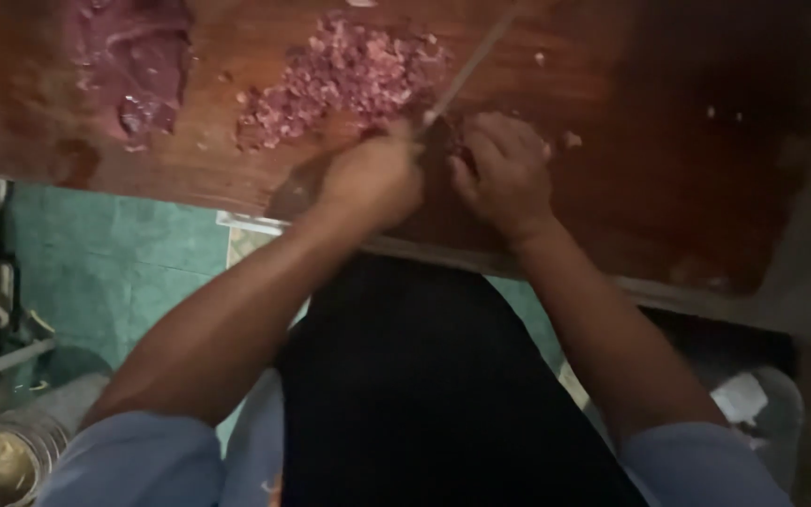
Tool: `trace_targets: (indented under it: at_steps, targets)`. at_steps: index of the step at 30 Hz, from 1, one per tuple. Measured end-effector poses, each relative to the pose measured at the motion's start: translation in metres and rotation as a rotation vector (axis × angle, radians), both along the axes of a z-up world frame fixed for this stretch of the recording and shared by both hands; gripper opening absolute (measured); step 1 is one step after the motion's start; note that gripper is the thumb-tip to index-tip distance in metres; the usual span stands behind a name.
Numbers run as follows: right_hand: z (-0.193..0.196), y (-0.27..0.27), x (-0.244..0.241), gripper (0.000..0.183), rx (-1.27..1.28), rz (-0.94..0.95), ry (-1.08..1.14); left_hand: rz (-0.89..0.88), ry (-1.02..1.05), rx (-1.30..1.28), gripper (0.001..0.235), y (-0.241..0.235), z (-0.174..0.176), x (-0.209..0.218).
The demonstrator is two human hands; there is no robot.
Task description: Chopping raw organ meat into small pieces on a wooden cutting board with a knife.
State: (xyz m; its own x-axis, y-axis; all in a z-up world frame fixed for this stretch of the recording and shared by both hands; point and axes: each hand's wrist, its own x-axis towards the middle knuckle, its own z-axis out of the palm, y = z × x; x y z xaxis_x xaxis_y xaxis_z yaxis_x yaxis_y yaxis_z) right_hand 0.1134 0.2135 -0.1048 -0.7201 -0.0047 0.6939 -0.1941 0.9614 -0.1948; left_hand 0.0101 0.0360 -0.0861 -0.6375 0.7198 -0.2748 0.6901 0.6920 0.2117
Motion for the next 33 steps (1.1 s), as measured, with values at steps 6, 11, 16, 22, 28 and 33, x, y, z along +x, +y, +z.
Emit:
trace_targets:
  at_steps: [6, 11, 16, 22, 28, 33]
  targets:
    - [0.003, -0.001, -0.002, 0.012, -0.051, 0.036, 0.032, 0.054, -0.406, -0.160, 0.039, -0.022, 0.119, 0.008]
    - [-0.014, 0.005, -0.005, 0.015, 0.070, 0.007, 0.004, -0.012, -0.427, -0.204, 0.034, -0.029, 0.097, 0.017]
    - [-0.019, 0.006, -0.008, 0.016, 0.158, -0.007, -0.010, -0.044, -0.515, -0.279, 0.038, -0.011, 0.101, 0.013]
    - [0.000, -0.015, -0.001, 0.016, 0.171, -0.225, -0.129, 0.095, -0.431, -0.075, 0.034, 0.028, 0.055, 0.010]
    - [0.020, -0.002, -0.002, 0.014, -0.039, -0.044, -0.042, 0.031, -0.453, -0.199, 0.040, -0.027, 0.045, 0.019]
    - [0.006, 0.003, 0.002, 0.020, -0.136, 0.131, -0.045, 0.156, -0.236, -0.012, 0.033, -0.041, 0.040, -0.009]
